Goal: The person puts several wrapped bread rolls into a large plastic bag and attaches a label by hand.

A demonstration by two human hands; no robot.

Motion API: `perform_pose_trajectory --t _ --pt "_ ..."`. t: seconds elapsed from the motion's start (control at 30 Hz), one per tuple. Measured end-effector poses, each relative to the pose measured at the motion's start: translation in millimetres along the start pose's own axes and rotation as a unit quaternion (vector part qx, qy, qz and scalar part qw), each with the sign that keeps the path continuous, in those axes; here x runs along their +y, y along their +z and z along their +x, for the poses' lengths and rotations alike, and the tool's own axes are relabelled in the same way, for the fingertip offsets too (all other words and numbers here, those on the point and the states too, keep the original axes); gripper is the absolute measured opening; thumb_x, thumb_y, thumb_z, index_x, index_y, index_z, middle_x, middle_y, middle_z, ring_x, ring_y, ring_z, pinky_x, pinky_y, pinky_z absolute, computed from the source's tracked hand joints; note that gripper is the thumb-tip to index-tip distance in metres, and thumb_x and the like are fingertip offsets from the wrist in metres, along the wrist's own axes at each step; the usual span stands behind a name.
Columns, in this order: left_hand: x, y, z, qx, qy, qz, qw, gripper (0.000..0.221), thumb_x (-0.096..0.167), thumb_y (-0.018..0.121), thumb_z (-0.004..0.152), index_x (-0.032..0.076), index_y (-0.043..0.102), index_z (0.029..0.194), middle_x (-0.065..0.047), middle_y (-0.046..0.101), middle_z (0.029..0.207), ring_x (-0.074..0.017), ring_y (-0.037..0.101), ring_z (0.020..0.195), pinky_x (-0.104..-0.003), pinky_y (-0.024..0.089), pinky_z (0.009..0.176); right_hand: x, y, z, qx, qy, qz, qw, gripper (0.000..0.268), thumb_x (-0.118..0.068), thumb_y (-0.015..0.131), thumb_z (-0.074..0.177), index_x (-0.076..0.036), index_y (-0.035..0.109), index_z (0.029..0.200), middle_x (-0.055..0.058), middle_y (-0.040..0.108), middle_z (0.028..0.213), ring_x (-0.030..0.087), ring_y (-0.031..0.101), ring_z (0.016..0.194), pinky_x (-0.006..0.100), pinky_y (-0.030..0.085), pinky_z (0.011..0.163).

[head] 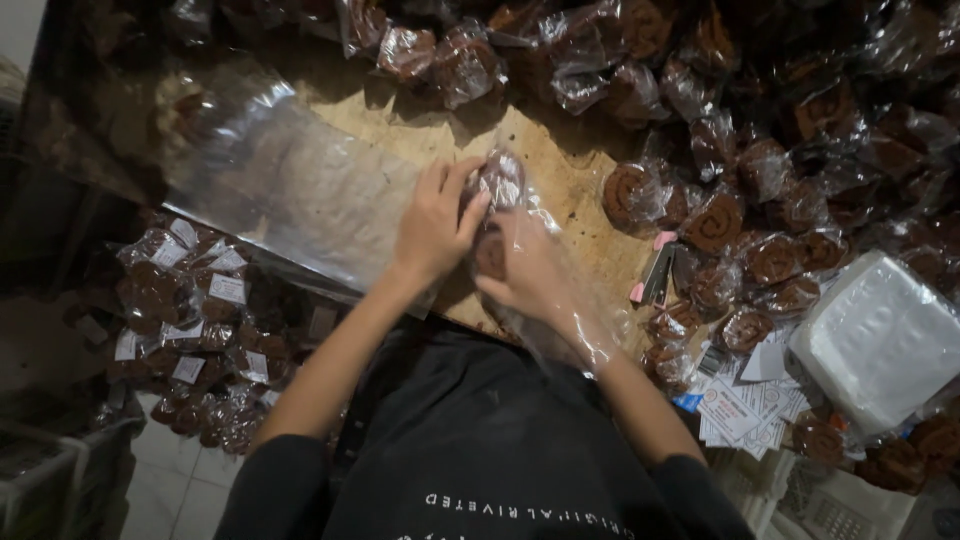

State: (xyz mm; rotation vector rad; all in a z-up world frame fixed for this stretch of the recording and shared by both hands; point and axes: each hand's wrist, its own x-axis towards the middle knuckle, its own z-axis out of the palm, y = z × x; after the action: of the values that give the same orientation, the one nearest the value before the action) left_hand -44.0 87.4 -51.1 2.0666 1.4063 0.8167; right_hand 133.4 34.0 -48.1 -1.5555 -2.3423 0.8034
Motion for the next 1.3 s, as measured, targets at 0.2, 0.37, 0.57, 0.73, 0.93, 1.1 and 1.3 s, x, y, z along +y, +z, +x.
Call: perform_pose_trajectory --t 0.2,0.37,0.57,0.73,0.93,1.1,1.3 --pt "29 -29 -5 -0.061 0.017 0.063 0.996 0.061 0.052 0.058 0.098 0.016 0.045 0.145 -0.021 0.045 0.141 -0.0427 0.048 0.127 -0.055 0.045 0.097 -16 -13 -49 0.093 0.034 0.069 0.993 0.096 -0.027 0.095 0.057 -0.002 0.049 0.138 0.025 0.05 0.135 0.044 0.049 0.13 0.052 0.045 0.109" --pt "17 2 10 -0.09 0.031 0.064 0.993 0.046 0.058 0.046 0.101 0.033 0.054 0.14 -0.001 0.06 0.121 -0.0284 0.058 0.112 -0.047 0.046 0.094 -17 3 -51 0.249 0.026 0.017 0.968 0.096 -0.024 0.095 0.066 0.004 0.045 0.142 0.025 0.05 0.141 0.043 0.052 0.132 0.047 0.043 0.113" --pt "48 -20 8 -0.087 0.016 0.154 0.984 0.045 0.056 0.04 0.103 0.034 0.055 0.139 -0.006 0.06 0.123 -0.0301 0.053 0.121 -0.052 0.036 0.102 -14 17 -69 0.164 0.064 -0.098 0.979 0.106 -0.029 0.093 0.065 -0.001 0.038 0.152 0.028 0.044 0.146 0.045 0.05 0.129 0.055 0.038 0.113" --pt "66 3 -34 -0.086 0.072 0.203 0.973 0.05 0.046 0.033 0.107 0.033 0.038 0.156 -0.004 0.032 0.164 -0.028 0.027 0.15 -0.055 0.019 0.114 14 40 -54 0.241 0.096 -0.121 0.958 0.102 -0.007 0.081 0.055 -0.006 0.045 0.15 0.022 0.053 0.129 0.039 0.062 0.109 0.044 0.056 0.094" --pt "83 -15 -21 -0.152 0.045 0.159 0.975 0.083 0.053 0.062 0.093 0.016 0.03 0.16 -0.01 0.015 0.17 -0.0394 0.009 0.154 -0.079 0.007 0.108 -43 -64 -80 0.161 0.01 0.073 0.984 0.087 -0.012 0.08 0.084 0.014 0.029 0.15 0.04 0.037 0.148 0.056 0.04 0.136 0.061 0.036 0.113" --pt "90 2 -28 -0.187 0.055 0.163 0.967 0.088 0.065 0.058 0.089 0.02 0.029 0.159 -0.011 0.013 0.169 -0.0412 0.004 0.154 -0.086 0.002 0.101 -62 -147 -82 -0.08 0.142 0.172 0.972 0.036 -0.02 0.064 0.095 -0.004 0.068 0.127 0.026 0.069 0.126 0.048 0.062 0.116 0.056 0.049 0.1" --pt "72 -6 -13 -0.22 0.072 0.155 0.96 0.085 0.066 0.062 0.086 0.029 0.032 0.157 -0.005 0.013 0.169 -0.0354 0.007 0.154 -0.081 0.008 0.105 -39 -80 -92 0.093 0.196 0.106 0.97 0.043 -0.026 0.077 0.081 -0.014 0.067 0.122 0.01 0.072 0.111 0.031 0.067 0.112 0.044 0.05 0.099"
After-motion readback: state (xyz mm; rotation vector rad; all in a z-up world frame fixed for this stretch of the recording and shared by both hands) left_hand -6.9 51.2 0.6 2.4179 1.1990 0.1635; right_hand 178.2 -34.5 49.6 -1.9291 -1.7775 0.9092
